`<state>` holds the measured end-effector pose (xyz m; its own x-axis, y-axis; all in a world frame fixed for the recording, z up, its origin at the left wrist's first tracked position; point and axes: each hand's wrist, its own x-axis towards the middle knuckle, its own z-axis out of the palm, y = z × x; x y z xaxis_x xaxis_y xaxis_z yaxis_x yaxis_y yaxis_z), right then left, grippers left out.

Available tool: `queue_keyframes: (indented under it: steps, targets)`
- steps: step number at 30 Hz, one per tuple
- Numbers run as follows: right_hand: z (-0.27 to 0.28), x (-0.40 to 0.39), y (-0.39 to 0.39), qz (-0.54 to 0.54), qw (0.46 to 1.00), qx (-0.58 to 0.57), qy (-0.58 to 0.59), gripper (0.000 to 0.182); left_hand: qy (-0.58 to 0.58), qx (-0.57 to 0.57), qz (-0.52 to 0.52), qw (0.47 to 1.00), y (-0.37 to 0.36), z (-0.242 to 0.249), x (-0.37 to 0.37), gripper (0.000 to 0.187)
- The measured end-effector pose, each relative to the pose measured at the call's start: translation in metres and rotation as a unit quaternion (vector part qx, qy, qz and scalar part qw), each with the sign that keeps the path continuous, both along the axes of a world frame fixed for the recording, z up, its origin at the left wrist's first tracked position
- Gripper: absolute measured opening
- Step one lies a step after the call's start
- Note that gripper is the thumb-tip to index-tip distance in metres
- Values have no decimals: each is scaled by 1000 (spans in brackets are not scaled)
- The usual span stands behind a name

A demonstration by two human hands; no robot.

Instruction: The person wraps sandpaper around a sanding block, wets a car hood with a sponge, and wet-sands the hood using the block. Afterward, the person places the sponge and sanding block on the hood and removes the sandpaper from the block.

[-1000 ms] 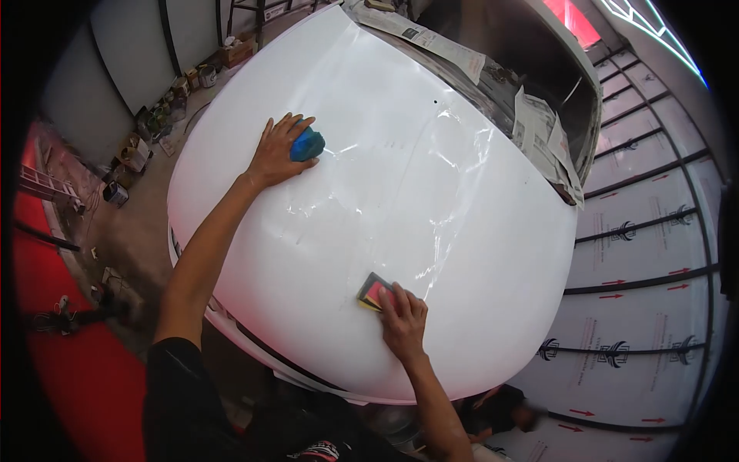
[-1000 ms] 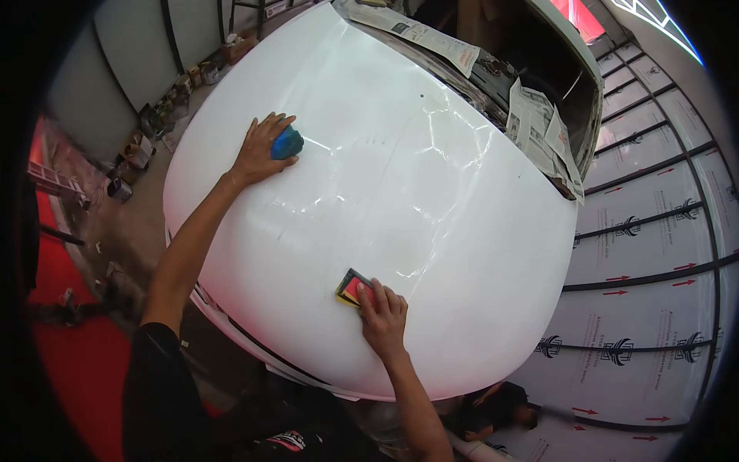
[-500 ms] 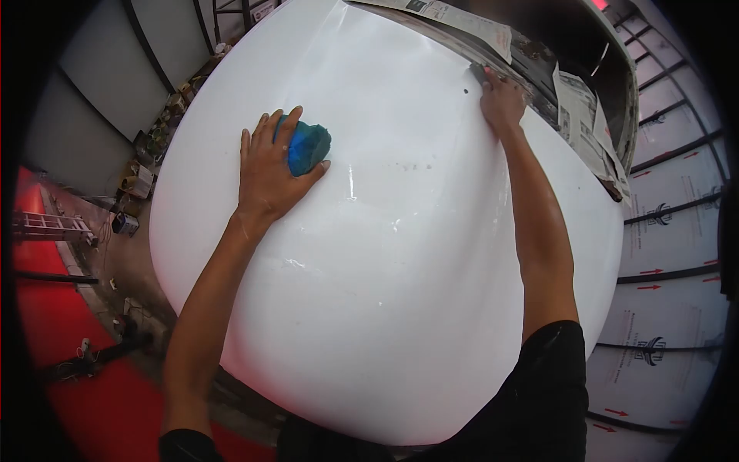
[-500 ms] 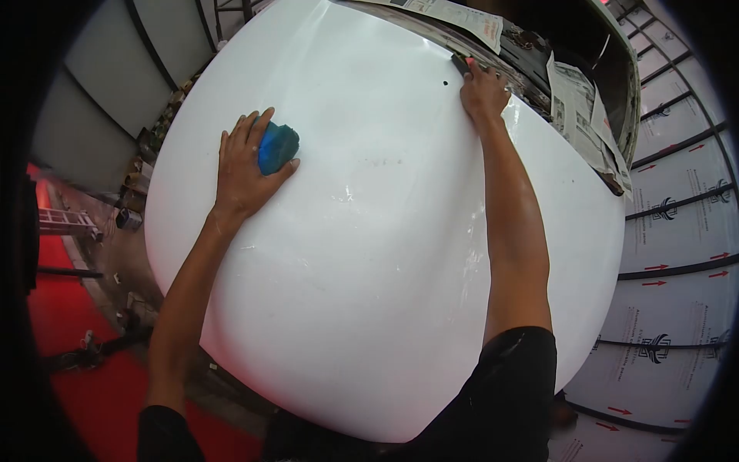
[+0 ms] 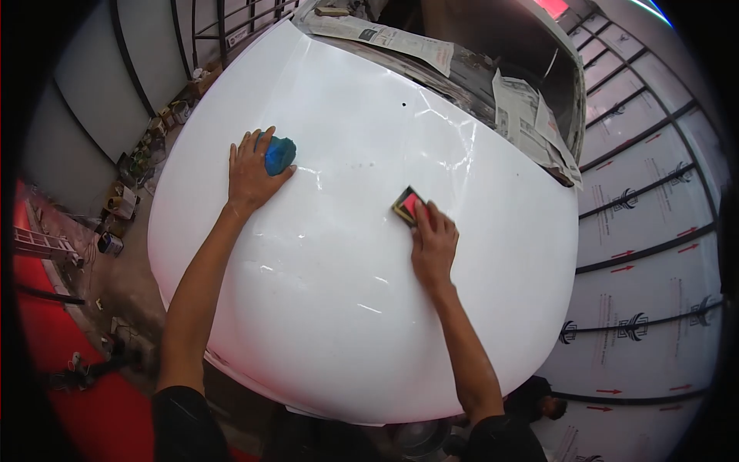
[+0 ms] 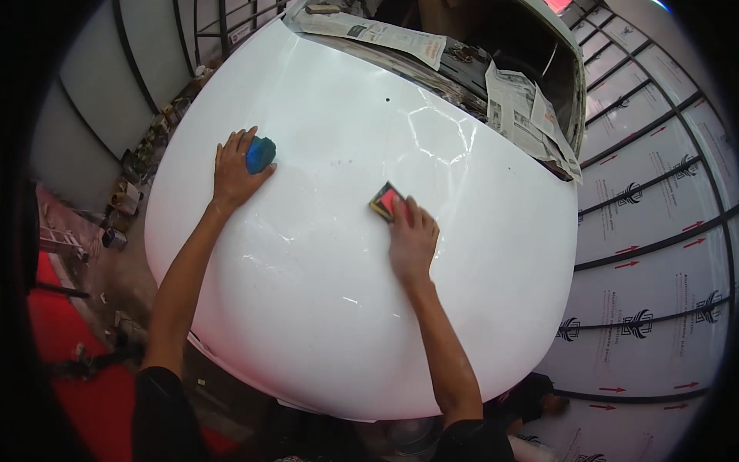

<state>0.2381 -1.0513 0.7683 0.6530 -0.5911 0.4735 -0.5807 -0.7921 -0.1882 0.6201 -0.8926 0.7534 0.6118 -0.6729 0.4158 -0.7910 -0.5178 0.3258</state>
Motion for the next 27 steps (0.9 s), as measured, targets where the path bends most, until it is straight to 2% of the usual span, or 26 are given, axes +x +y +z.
queue_keyframes:
  steps: [4,7,10,14,19,23,26,27]
  targets:
    - [-23,-135,130,25,998,13,54,68,12,13,5,1000,1,6,-5,101]
    - [-5,-140,82,117,990,20,81,74,11,32,3,999,0,9,-7,102]
    - [25,-63,-34,120,990,11,70,69,25,17,-14,999,2,11,-8,105]
    - [24,40,-182,86,995,-30,30,55,14,17,-25,999,1,10,-4,107]
    - [26,157,-339,-63,996,-49,42,45,17,10,-37,999,2,15,-4,109]
    - [39,198,-357,-182,977,-44,101,48,12,14,-27,999,0,14,-5,110]
    - [23,186,-353,-148,986,-61,51,47,8,12,-28,1000,1,13,-5,111]
    - [14,180,-350,-105,993,-47,10,43,-4,6,-35,999,3,9,-3,111]
